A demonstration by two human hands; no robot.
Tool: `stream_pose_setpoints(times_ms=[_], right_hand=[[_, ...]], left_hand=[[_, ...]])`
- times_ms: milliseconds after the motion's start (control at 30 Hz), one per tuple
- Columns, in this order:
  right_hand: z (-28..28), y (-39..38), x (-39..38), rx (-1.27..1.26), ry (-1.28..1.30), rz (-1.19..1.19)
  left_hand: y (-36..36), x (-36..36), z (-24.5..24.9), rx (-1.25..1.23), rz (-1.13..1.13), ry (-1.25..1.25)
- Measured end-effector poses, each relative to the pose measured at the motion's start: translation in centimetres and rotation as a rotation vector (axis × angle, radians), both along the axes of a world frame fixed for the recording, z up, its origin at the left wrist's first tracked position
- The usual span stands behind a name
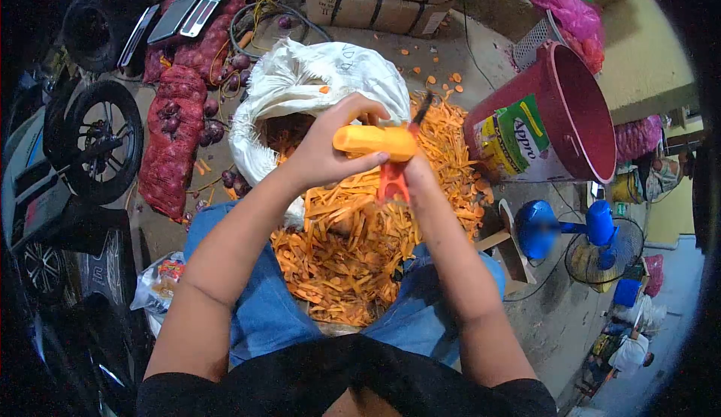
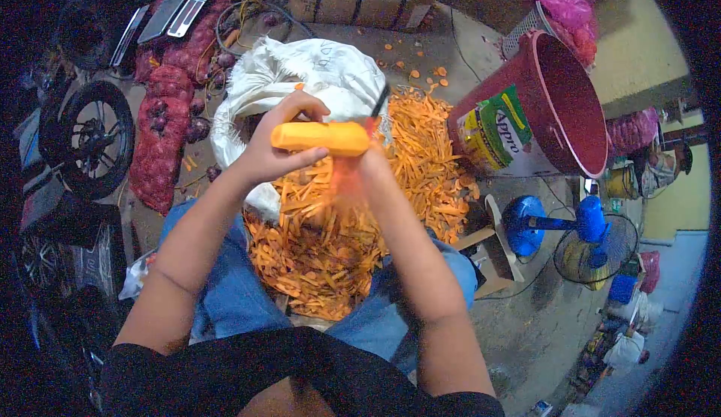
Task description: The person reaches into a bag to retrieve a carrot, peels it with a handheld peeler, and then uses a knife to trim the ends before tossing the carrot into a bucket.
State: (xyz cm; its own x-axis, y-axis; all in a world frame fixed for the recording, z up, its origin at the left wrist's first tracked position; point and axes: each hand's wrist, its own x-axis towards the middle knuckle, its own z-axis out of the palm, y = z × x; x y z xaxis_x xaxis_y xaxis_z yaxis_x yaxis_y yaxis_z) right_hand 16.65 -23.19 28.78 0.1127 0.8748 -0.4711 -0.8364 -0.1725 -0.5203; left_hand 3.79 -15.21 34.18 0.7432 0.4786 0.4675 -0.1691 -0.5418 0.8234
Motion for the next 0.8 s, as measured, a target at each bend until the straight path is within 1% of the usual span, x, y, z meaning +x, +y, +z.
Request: stream_pose_setpoints(times_ms=[33,67,100,133,167,200,233,267,300,333,400,433,467,500,533,567,600,633,733,800], right_hand=[[-0.9,0.8,0.8,-0.039,-0.12,-0.177],[-1.1,1.0,1.6,-0.039,-0.12,-0.176],[-1.2,0.9,2.4,-0.015,-0.225,-0.191],[-1.3,0.7,3.5,0.01,-0.331,-0.205],[-1.1,0.5,4.4,0.004,-0.461,-0.126],[-1.1,0.5,4.5,0.004,-0.461,-0.127],[-1.1,0.5,4.7,0.072,-0.518,-0.2],[-0.4,0.6,4.5,0.14,-0.575,-0.272],[0.0,0.5,4.3,0.087,-0.631,-0.307],[0.2,0.5,4.1,0.088,-0.63,-0.306],[0.3,0.5,3.7,0.154,-0.913,-0.251],[0.3,0.4,3.5,0.152,-0.913,-0.252],[0.3,0.4,3.2,0.231,-1.186,-0.226],[0.5,0.3,2.9,0.314,-1.459,-0.193],[0.9,0.0,2.7,0.314,-1.458,-0.191],[2.0,-0.3,2.4,0.214,-1.636,-0.072],[2.9,-0.5,2.3,0.108,-1.809,0.052],[3.2,-0.5,2.2,0.056,-1.762,0.098],[3.3,-1.0,2.3,0.069,-1.767,0.137],[2.8,-1.1,2.5,0.097,-1.815,0.136]], left_hand=[[0.3,0.0,-0.2,0.014,-0.004,0.031],[0.5,0.0,-0.4,0.028,-0.009,0.063],[0.3,-0.1,-0.1,0.017,0.025,0.117],[0.3,0.0,-0.3,0.016,0.024,0.117],[0.5,0.0,-0.7,0.019,0.024,0.122],[0.5,0.1,-0.9,0.022,0.023,0.127],[0.4,0.1,-1.0,0.023,0.022,0.128],[0.1,0.2,-1.0,-0.073,0.051,0.188],[0.0,0.2,-1.1,-0.169,0.081,0.247],[-0.1,0.3,-1.2,-0.169,0.082,0.247],[-0.3,0.5,-1.6,-0.048,0.061,0.409],[-0.5,0.6,-1.9,-0.045,0.115,0.428],[-0.6,0.8,-1.7,-0.048,0.114,0.429],[-0.6,0.9,-1.3,-0.054,0.21,0.562],[-0.5,0.9,-1.2,-0.06,0.307,0.697],[-0.3,0.9,-1.4,-0.06,0.307,0.697],[0.1,0.9,-1.9,-0.056,0.35,0.597],[0.3,0.9,-2.3,-0.053,0.392,0.496],[0.6,0.9,-2.7,0.018,0.416,0.467],[0.3,1.1,-2.5,0.006,0.401,0.476]])
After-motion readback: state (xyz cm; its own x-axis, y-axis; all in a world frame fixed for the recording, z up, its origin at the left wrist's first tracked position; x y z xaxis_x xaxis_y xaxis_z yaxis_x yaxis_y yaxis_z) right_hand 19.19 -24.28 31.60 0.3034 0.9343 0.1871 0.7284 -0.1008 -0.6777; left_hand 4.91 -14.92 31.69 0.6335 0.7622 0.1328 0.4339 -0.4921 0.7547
